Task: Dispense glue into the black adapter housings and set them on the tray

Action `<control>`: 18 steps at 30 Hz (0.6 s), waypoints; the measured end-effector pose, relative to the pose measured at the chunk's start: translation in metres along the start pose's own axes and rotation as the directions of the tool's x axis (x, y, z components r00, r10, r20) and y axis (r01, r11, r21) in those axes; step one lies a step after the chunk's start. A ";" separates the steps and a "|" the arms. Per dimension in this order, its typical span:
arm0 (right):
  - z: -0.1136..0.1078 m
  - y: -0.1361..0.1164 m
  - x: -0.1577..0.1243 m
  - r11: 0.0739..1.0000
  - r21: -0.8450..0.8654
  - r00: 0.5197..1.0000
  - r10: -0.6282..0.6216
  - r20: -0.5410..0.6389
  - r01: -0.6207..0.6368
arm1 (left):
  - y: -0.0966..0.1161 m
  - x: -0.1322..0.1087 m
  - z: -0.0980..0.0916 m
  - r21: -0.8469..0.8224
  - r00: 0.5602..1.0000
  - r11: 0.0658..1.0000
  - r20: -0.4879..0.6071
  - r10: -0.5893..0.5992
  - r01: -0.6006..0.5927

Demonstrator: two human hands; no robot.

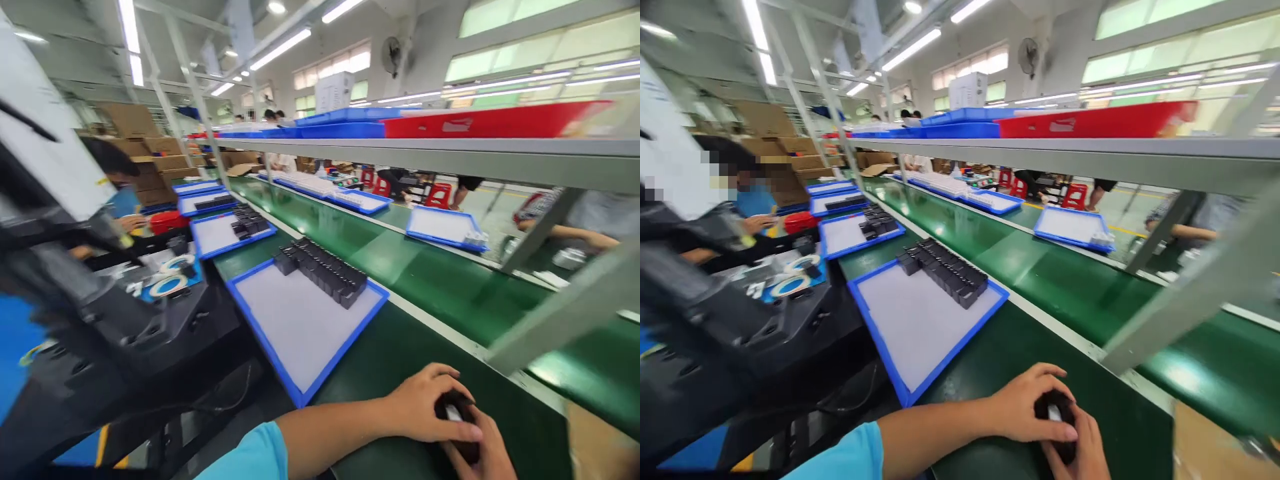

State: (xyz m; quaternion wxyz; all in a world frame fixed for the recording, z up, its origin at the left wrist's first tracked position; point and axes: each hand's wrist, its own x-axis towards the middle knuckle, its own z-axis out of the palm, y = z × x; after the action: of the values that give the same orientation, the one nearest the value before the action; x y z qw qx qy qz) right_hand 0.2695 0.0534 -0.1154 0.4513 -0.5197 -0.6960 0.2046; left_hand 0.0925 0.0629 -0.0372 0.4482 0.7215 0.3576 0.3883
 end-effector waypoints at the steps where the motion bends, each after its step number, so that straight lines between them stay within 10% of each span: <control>1: -0.002 -0.013 -0.002 1.000 -0.004 0.998 0.024 0.052 -0.024 | 0.001 -0.002 0.002 -0.021 0.999 0.999 -0.016 0.033 -0.033; 8: -0.012 -0.052 0.005 0.970 0.070 0.972 0.234 0.011 -0.234 | -0.006 0.002 -0.002 -0.171 0.991 0.985 -0.131 0.013 -0.035; 18: -0.015 -0.058 0.004 0.961 0.163 0.969 0.236 -0.072 -0.222 | -0.019 0.011 -0.002 -0.351 0.958 0.921 -0.164 -0.236 0.167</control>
State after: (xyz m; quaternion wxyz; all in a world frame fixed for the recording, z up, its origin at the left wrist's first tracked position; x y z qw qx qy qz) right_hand 0.2509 0.0326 -0.0622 0.4942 -0.5694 -0.5920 0.2847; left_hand 0.0927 0.0796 -0.0518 0.5625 0.5508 0.4033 0.4665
